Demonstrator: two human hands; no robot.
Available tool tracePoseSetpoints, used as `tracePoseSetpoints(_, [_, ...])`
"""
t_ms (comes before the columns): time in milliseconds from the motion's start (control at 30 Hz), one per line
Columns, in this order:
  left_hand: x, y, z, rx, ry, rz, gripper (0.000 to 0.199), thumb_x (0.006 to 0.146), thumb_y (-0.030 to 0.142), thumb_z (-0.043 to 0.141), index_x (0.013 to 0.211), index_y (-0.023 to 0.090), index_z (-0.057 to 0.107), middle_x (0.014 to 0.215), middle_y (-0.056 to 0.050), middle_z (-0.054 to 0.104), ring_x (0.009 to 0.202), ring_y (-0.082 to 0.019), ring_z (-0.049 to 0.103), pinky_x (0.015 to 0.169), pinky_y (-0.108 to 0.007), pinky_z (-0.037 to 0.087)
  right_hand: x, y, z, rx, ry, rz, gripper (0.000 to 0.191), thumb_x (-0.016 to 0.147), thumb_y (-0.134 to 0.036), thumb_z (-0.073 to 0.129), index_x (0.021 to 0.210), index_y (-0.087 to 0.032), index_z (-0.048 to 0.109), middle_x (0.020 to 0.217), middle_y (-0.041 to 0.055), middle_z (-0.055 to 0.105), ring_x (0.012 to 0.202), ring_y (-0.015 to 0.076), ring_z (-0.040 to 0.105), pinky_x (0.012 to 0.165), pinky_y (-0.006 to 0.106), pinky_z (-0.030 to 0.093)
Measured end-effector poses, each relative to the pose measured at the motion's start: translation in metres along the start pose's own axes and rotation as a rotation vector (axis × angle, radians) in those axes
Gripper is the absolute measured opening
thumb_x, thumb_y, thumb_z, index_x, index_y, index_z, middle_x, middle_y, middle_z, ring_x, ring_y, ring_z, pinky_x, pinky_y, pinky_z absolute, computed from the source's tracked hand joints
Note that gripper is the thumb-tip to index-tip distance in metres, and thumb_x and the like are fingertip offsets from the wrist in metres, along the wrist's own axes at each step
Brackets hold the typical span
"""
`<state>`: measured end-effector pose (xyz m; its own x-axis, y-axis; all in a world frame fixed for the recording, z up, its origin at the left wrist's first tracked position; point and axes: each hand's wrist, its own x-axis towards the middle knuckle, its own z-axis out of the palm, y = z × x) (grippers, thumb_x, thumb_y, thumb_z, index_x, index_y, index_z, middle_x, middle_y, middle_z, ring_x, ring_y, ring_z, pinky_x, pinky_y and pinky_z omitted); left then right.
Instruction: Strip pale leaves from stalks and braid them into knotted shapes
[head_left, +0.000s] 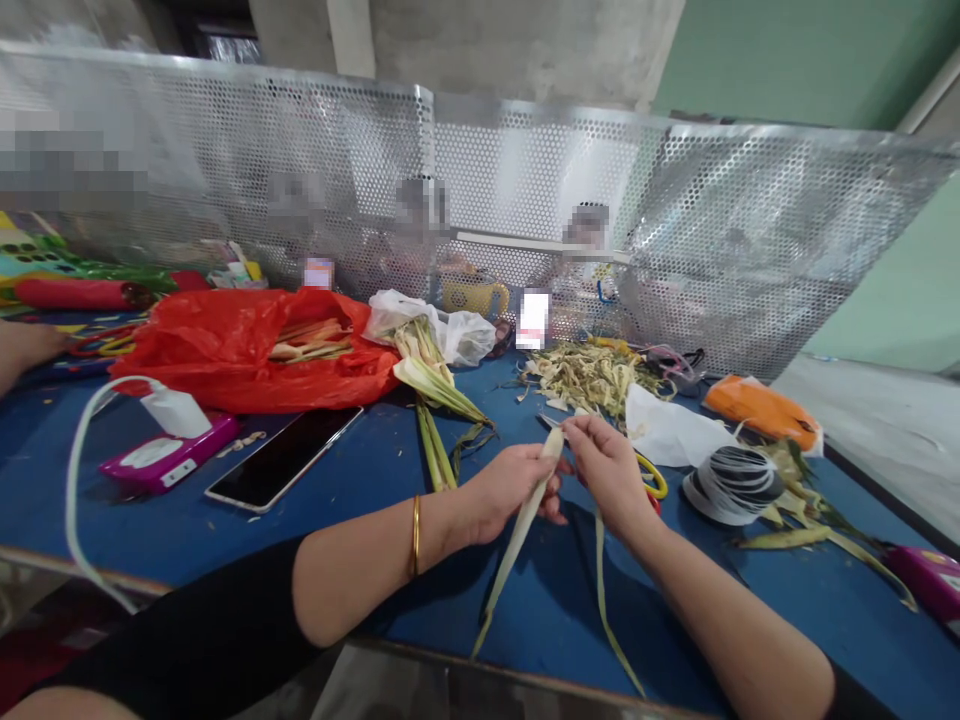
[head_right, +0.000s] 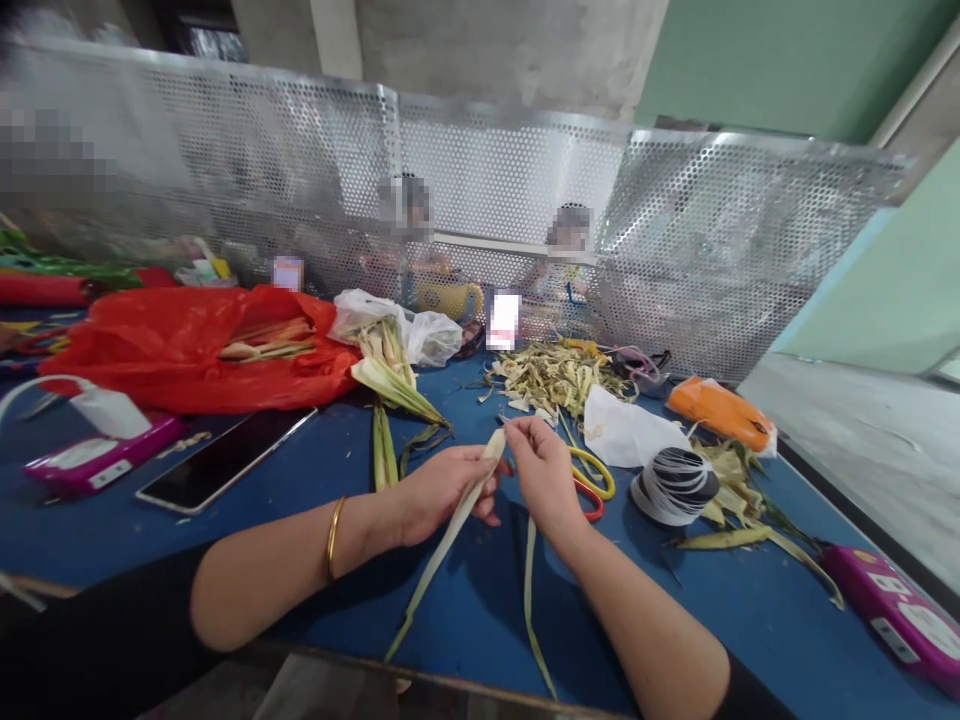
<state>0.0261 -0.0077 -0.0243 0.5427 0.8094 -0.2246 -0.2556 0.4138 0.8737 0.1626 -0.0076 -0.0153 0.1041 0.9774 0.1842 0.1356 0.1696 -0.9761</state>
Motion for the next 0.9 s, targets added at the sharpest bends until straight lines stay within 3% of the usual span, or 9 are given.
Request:
tracePoseSetpoints(100, [0.001,0.001,-0.001,-0.022,0.081,-0.005,0.01,0.085,0.021,0.053,0.079,0.014,0.058,0.063,0.0,0.057,0.048,-0.011,0.056,0.061,-0.031,0.053,-0.005,-0.01,0.002,0.183,0.057,0.04,0.02,0.081,-0.039,0.056,0.089,-0.021,0.058,0.055,-0.0052,0.056,0.042,0.0104,0.045,0.043,0.024,0.037])
tracePoseSetpoints(167, [0.001,0.001,0.0,-0.058,0.071,-0.019,0.011,0.084,0.019,0.053,0.077,0.012,0.06,0.071,-0.006,0.065,0.059,-0.015,0.064,0.067,-0.031,0.053,-0.01,-0.016,0.003,0.238,0.074,0.009,0.02,0.083,-0.036,0.054,0.094,-0.021,0.059,0.072,0.0013,0.07,0.066,0.016,0.063,0.059,0.026,0.048])
tracePoseSetpoints(233, [0.001,0.001,0.002,-0.096,0.034,-0.036,0.011,0.082,0.017,0.055,0.075,0.011,0.061,0.074,-0.009,0.067,0.065,-0.017,0.066,0.071,-0.032,0.054,-0.014,-0.017,0.005,0.209,0.041,-0.034,0.022,0.087,-0.036,0.052,0.1,-0.021,0.06,0.093,0.0056,0.075,0.097,0.0205,0.065,0.077,0.029,0.049])
tracePoseSetpoints(267, [0.001,0.0,0.003,-0.105,0.02,-0.038,0.011,0.082,0.017,0.055,0.074,0.011,0.061,0.073,-0.009,0.067,0.064,-0.017,0.066,0.07,-0.032,0.054,-0.015,-0.016,0.006,0.171,0.003,-0.041,0.024,0.088,-0.037,0.05,0.104,-0.022,0.06,0.102,0.0061,0.074,0.103,0.0213,0.063,0.08,0.031,0.049])
tracePoseSetpoints(400, [-0.001,-0.003,0.009,-0.068,-0.008,-0.046,0.013,0.083,0.016,0.052,0.075,0.015,0.062,0.065,-0.004,0.064,0.054,-0.014,0.06,0.061,-0.029,0.052,-0.012,0.0,0.01,0.009,-0.179,-0.064,0.028,0.09,-0.038,0.049,0.113,-0.025,0.059,0.117,0.0067,0.07,0.1,0.0218,0.066,0.082,0.035,0.051])
tracePoseSetpoints(500, [-0.004,-0.003,0.01,-0.043,-0.013,-0.072,0.009,0.081,0.018,0.055,0.074,0.017,0.06,0.062,-0.002,0.062,0.05,-0.014,0.058,0.059,-0.028,0.051,-0.007,0.009,0.01,-0.072,-0.243,-0.157,0.028,0.091,-0.035,0.048,0.114,-0.024,0.061,0.117,0.0078,0.069,0.112,0.022,0.063,0.093,0.037,0.048])
tracePoseSetpoints(600, [-0.005,-0.005,0.009,-0.045,-0.014,-0.128,0.005,0.082,0.021,0.056,0.078,0.019,0.058,0.06,-0.001,0.061,0.051,-0.015,0.059,0.059,-0.031,0.053,-0.005,0.012,0.008,-0.081,-0.238,-0.164,0.029,0.093,-0.034,0.043,0.115,-0.024,0.059,0.115,0.0072,0.07,0.113,0.0211,0.062,0.093,0.036,0.048])
tracePoseSetpoints(767, [-0.001,-0.009,0.005,-0.1,0.003,-0.093,0.009,0.081,0.02,0.053,0.073,0.016,0.056,0.056,-0.001,0.058,0.046,-0.013,0.054,0.05,-0.026,0.048,-0.001,0.016,0.007,-0.093,-0.209,-0.079,0.026,0.09,-0.035,0.045,0.106,-0.02,0.06,0.098,0.0077,0.073,0.09,0.0205,0.068,0.076,0.033,0.052])
tracePoseSetpoints(900, [0.0,-0.007,0.004,-0.091,-0.031,-0.145,0.014,0.079,0.025,0.055,0.073,0.014,0.059,0.061,-0.005,0.062,0.053,-0.015,0.06,0.058,-0.027,0.051,0.002,0.02,0.005,-0.231,-0.178,-0.074,0.026,0.09,-0.035,0.045,0.106,-0.021,0.06,0.097,0.0066,0.073,0.082,0.0199,0.067,0.075,0.035,0.051])
